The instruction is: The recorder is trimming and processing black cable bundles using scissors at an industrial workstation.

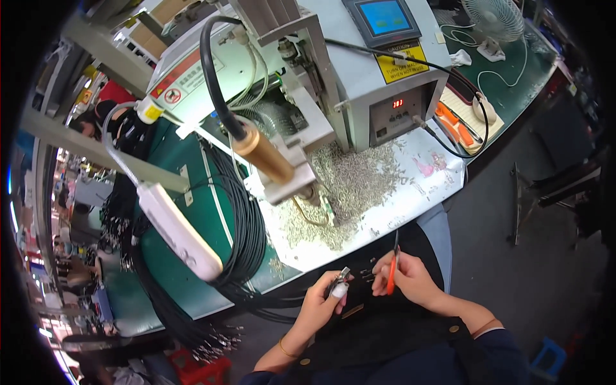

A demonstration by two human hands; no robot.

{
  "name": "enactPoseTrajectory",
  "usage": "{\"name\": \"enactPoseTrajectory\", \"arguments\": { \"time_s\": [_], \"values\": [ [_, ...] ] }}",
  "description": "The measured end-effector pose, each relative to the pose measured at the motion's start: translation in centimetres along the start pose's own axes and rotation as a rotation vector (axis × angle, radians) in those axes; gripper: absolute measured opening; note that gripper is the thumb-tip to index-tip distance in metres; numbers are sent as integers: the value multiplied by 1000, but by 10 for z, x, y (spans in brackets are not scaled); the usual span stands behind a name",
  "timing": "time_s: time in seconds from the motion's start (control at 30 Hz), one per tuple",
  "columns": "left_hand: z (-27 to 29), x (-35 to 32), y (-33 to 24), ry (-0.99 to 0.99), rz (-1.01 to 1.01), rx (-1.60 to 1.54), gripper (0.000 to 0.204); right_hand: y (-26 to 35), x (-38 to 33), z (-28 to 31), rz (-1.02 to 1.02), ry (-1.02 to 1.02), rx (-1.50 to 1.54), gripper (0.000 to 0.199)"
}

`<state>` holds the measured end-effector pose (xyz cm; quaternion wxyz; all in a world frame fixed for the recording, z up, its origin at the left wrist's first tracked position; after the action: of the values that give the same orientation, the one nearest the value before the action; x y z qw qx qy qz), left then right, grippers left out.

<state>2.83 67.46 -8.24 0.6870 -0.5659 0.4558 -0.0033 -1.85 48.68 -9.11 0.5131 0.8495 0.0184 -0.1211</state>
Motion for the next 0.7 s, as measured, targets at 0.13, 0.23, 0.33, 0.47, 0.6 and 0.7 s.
{"name": "enactPoseTrajectory", "arguments": {
  "time_s": [0.13,0.23,0.33,0.47,0.6,0.7],
  "values": [
    [15,8,-3,145,-39,7,15,-7,14,6,-200,-35,-55,19],
    [19,6,-8,210,-13,-25,16,4,7,-8,-231,100,-449,18],
    [20,3,-17,237,-24,-25,18,0,10,-11,197,17,-538,15],
    [20,5,-20,182,-36,-13,19,20,13,-22,716,83,-775,12],
    [10,4,-29,51,-87,110,21,51,17,-49,1081,46,-790,20],
    [3,4,-20,-21,-119,166,21,47,19,-71,999,446,-1017,27]
  ]
}}
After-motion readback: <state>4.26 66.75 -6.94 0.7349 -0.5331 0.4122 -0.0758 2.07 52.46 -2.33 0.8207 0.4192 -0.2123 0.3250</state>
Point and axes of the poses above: each hand's wrist, its own x-axis towards the middle knuckle, its own z-axis out of the back of the hand, y = z × x, the point moved 3 cm from there along x, towards the middle knuckle, and after that the axes turned 14 degrees about z, right-handed, at the moved point
